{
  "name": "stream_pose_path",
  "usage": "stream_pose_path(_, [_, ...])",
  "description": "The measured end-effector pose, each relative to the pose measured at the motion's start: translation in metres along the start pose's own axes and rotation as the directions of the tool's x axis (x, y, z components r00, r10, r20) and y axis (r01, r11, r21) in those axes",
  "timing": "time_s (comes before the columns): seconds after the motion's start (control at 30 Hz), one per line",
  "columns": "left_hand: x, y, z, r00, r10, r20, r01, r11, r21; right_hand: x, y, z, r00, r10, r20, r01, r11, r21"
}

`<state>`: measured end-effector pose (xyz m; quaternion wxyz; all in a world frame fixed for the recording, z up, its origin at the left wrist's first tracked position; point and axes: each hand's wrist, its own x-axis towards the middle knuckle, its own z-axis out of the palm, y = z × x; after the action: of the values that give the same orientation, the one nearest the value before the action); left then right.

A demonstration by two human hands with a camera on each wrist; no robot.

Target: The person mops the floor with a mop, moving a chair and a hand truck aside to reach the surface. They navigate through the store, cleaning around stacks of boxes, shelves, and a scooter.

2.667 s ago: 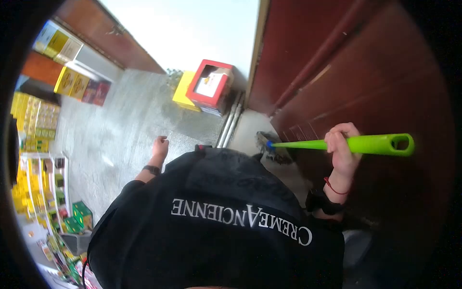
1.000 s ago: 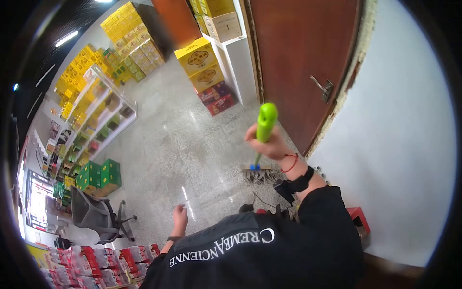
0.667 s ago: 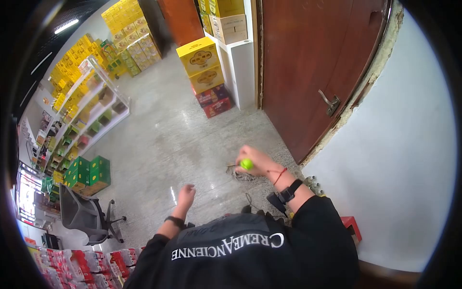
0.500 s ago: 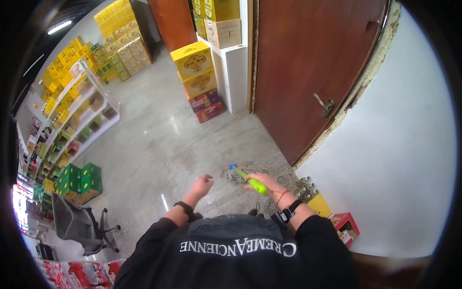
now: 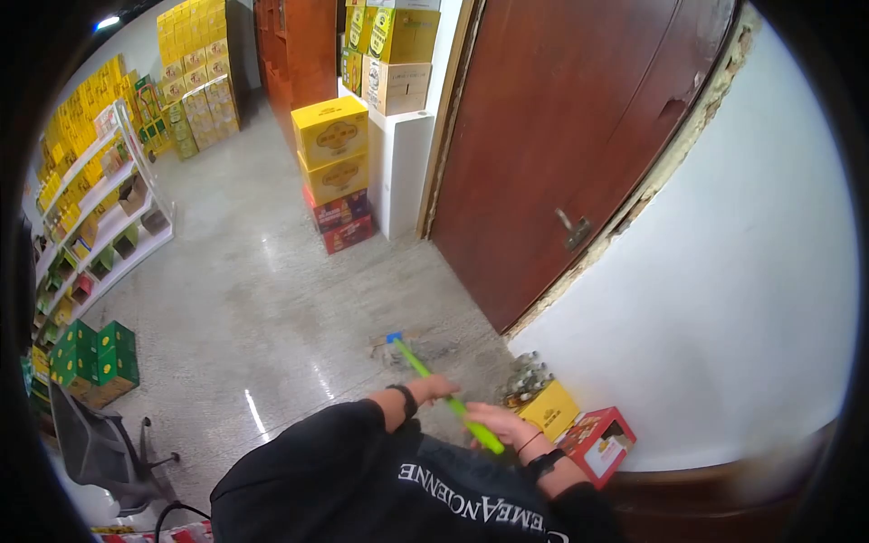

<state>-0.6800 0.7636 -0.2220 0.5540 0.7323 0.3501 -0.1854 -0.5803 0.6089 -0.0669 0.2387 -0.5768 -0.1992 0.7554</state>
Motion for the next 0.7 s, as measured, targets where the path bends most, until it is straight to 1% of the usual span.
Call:
stream_pose_path(0.03, [0.000,0.001,0.007,0.999,-0.042,0.035,0.043,0.999,-0.022,-0.005,0.002,0.003,0.998,0.049,-0.046,-0.054,0.993,-0.105])
stream_pose_path(0.07, [-0.002,0.003,0.013,0.993,-0.088,0.073,0.091,0.995,-0.039,0.002,0.018,-0.003,0.997,0.023,-0.067,-0.029,0.997,-0.077])
stream_pose_path(0.1, [-0.009,0.009,0.015,0.995,-0.076,0.071,0.079,0.996,-0.041,-0.004,0.015,0.000,0.997,0.021,-0.078,-0.028,0.996,-0.082])
stream_pose_path(0.17, [-0.026,0.022,0.028,0.988,-0.140,0.062,0.144,0.987,-0.070,-0.024,0.009,0.009,0.994,0.090,-0.058,-0.105,0.924,-0.367])
stream_pose_path(0.2, [-0.009,0.017,0.042,0.983,-0.179,0.031,0.181,0.980,-0.078,-0.024,0.017,0.006,0.991,0.099,-0.090,-0.129,0.880,-0.457])
stream_pose_path(0.23, [-0.002,0.015,0.048,0.984,-0.176,0.029,0.177,0.981,-0.078,-0.025,0.025,0.005,0.991,0.097,-0.092,-0.128,0.879,-0.459])
stream_pose_path(0.27, [0.004,0.013,0.054,0.988,-0.143,0.050,0.145,0.989,-0.041,-0.028,0.031,0.004,0.994,0.005,-0.111,-0.083,0.705,-0.705])
stream_pose_path(0.3, [0.007,0.013,0.061,0.991,-0.111,0.073,0.112,0.994,-0.010,-0.032,0.037,0.003,0.991,-0.083,-0.101,-0.052,0.459,-0.887])
stream_pose_path(0.33, [0.005,0.015,0.066,0.992,-0.107,0.066,0.109,0.994,-0.021,-0.052,0.028,0.013,0.991,-0.071,-0.110,-0.065,0.465,-0.883])
stream_pose_path(0.37, [0.000,0.017,0.072,0.998,0.043,0.039,-0.046,0.996,0.074,-0.068,0.023,0.019,0.992,-0.067,-0.106,-0.065,0.452,-0.890])
stream_pose_path(0.4, [-0.005,0.019,0.078,0.981,0.190,0.026,-0.192,0.966,0.174,-0.082,0.019,0.023,0.994,-0.040,-0.102,-0.072,0.457,-0.887])
stream_pose_path(0.43, [-0.009,0.025,0.083,0.982,0.186,0.018,-0.187,0.969,0.162,-0.091,0.020,0.024,0.995,-0.008,-0.096,-0.082,0.462,-0.883])
stream_pose_path(0.5, [-0.019,0.038,0.086,1.000,-0.026,-0.017,0.029,0.983,0.183,-0.097,0.030,0.012,0.995,-0.077,-0.071,-0.017,0.549,-0.836])
stream_pose_path(0.53, [-0.026,0.036,0.087,0.999,-0.040,-0.019,0.043,0.984,0.173,-0.098,0.029,0.013,0.994,-0.079,-0.069,-0.015,0.545,-0.838])
stream_pose_path(0.57, [-0.032,0.034,0.084,0.999,-0.029,-0.039,0.035,0.988,0.148,-0.091,0.034,0.010,0.992,-0.123,-0.041,0.032,0.540,-0.841])
stream_pose_path(0.6, [-0.040,0.032,0.079,0.998,-0.018,-0.064,0.025,0.992,0.123,-0.090,0.036,0.009,0.992,-0.123,-0.024,0.048,0.553,-0.832])
stream_pose_path(0.63, [-0.062,0.036,0.073,0.994,-0.014,-0.106,0.027,0.992,0.123,-0.090,0.030,0.016,0.993,-0.122,-0.006,0.064,0.565,-0.822])
stream_pose_path(0.67, [-0.047,0.020,0.075,0.988,-0.067,-0.137,0.081,0.991,0.103,-0.084,0.032,0.017,0.993,-0.117,0.011,0.075,0.558,-0.826])
stream_pose_path(0.7, [-0.033,0.004,0.076,0.979,-0.118,-0.165,0.133,0.988,0.081,-0.073,0.036,0.014,0.985,-0.165,0.057,0.137,0.529,-0.837])
